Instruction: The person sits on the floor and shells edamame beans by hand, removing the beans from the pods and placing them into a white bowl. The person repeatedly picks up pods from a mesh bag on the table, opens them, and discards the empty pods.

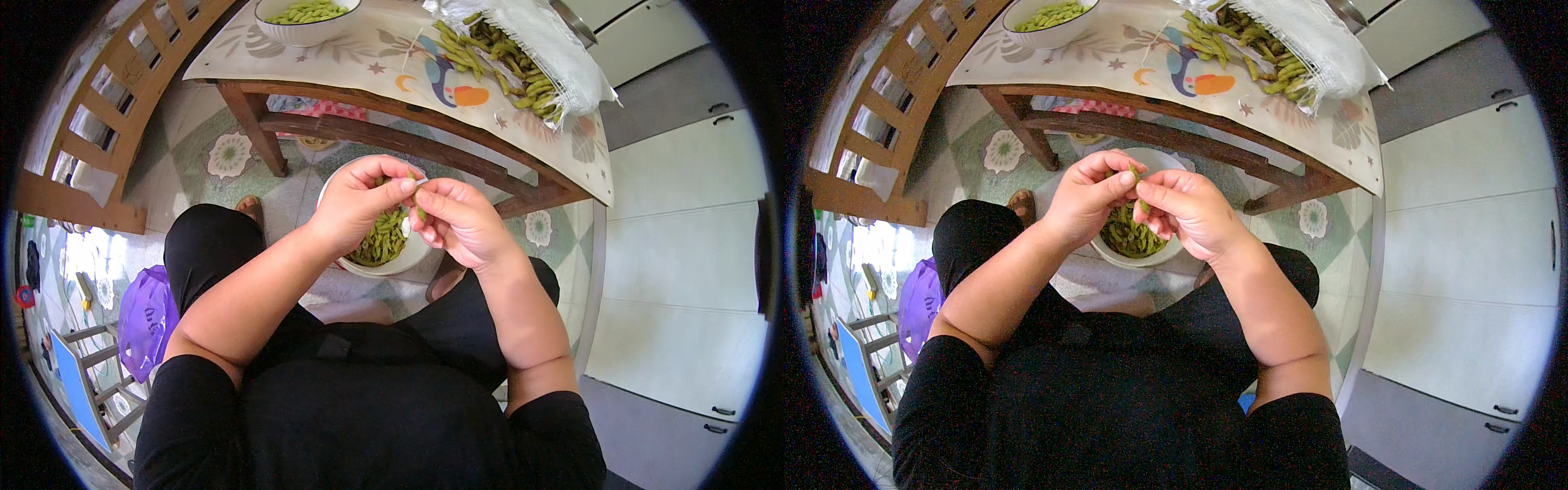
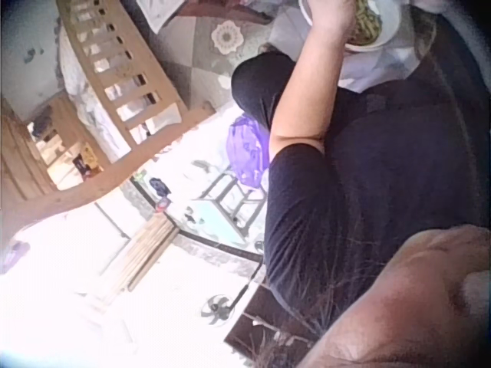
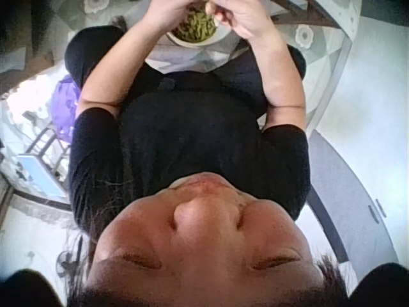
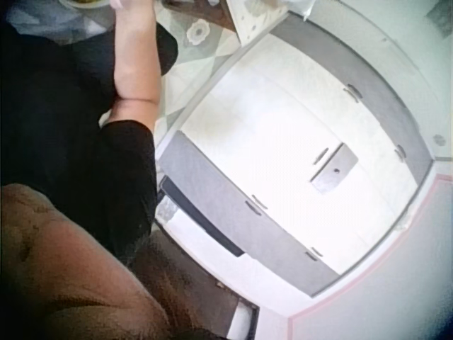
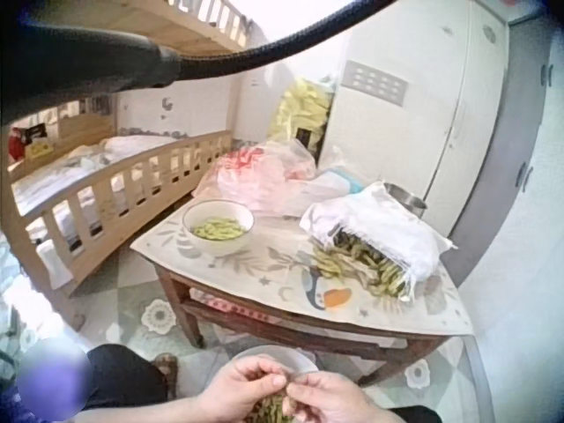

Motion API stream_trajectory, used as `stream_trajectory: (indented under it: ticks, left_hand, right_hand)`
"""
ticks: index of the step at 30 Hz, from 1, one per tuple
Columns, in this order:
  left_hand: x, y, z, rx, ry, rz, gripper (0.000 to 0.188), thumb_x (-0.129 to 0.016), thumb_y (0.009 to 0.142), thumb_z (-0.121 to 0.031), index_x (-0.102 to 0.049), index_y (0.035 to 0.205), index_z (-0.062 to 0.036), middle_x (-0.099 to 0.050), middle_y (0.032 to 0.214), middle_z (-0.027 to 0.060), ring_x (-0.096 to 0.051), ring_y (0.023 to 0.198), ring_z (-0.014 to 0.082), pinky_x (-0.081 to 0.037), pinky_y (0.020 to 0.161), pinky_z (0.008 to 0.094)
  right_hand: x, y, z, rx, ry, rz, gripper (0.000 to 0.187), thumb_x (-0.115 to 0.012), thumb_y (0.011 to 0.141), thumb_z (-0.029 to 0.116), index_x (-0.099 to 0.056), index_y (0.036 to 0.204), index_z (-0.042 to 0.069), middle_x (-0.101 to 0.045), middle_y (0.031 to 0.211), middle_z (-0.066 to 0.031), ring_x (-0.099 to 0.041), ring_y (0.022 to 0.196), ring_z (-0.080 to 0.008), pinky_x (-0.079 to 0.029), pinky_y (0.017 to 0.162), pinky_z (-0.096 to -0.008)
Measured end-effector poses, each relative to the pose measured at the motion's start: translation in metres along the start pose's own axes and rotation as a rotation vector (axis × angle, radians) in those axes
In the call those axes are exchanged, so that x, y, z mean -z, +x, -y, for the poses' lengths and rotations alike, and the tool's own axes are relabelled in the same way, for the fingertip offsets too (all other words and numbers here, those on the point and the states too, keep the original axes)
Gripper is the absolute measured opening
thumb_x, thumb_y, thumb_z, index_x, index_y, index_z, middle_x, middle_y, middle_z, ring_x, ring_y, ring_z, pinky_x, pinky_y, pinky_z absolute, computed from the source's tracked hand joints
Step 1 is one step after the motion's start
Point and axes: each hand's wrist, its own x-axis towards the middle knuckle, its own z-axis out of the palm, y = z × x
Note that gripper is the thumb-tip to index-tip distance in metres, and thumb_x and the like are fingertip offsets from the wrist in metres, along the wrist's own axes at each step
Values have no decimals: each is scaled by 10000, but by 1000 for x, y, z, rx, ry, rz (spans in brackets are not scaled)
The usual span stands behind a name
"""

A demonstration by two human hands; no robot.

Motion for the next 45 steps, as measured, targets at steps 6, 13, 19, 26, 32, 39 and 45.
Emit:
stream_trajectory:
  ticks: [6, 13, 19, 26, 32, 39, 45]
  left_hand:
    - [-3, 0, 3, -1, 44, 2, 39, -555, 810, -85, -540, 838, -63, -531, 862, 18, -527, 761, 102, -449, 676, 234]
    - [-2, 0, 9, -27, 171, -37, 21, -552, 809, -73, -544, 815, -54, -506, 825, 9, -482, 687, 82, -408, 632, 208]
    - [-2, -1, 7, -156, 352, -41, 31, -550, 804, -53, -556, 783, -30, -477, 780, 10, -478, 663, 85, -405, 611, 205]
    - [8, 1, 4, -297, 632, -45, 55, -536, 805, -39, -556, 758, -20, -475, 769, 17, -481, 640, 86, -406, 604, 211]
    - [3, -3, 7, 59, -79, -144, 64, -532, 821, -114, -525, 774, -71, -558, 777, 27, -531, 694, 112, -428, 663, 244]
    - [1, -3, 17, 84, -274, -168, 63, -526, 829, -145, -533, 784, -102, -545, 739, 2, -452, 619, 74, -362, 593, 206]
    - [-3, -2, 15, -11, 11, -225, 60, -532, 822, -135, -524, 770, -106, -525, 693, -10, -455, 620, 71, -364, 580, 211]
  right_hand:
    - [3, -4, -1, -55, -31, 34, 203, -564, 820, 245, -560, 839, 43, -576, 663, -40, -484, 475, -69, -352, 416, -163]
    - [6, -3, -9, -137, 160, 38, 230, -541, 831, 216, -569, 891, -4, -561, 643, -50, -490, 476, -109, -386, 425, -187]
    - [6, 1, -13, -132, 221, 106, 214, -514, 850, 224, -566, 862, 17, -577, 654, -57, -520, 482, -93, -421, 432, -194]
    - [1, 6, -13, -94, 183, 61, 212, -518, 848, 226, -562, 855, 20, -556, 646, -50, -488, 490, -107, -387, 441, -202]
    - [3, 10, -13, -37, 140, 89, 195, -519, 848, 216, -551, 808, 28, -520, 622, -24, -439, 478, -77, -362, 440, -191]
    - [0, 12, -14, 2, 191, 66, 215, -498, 859, 236, -541, 782, 40, -480, 577, -4, -390, 454, -60, -309, 429, -181]
    - [4, 14, -14, 2, 129, 1, 202, -521, 846, 228, -545, 762, 46, -473, 555, 11, -393, 452, -57, -307, 425, -179]
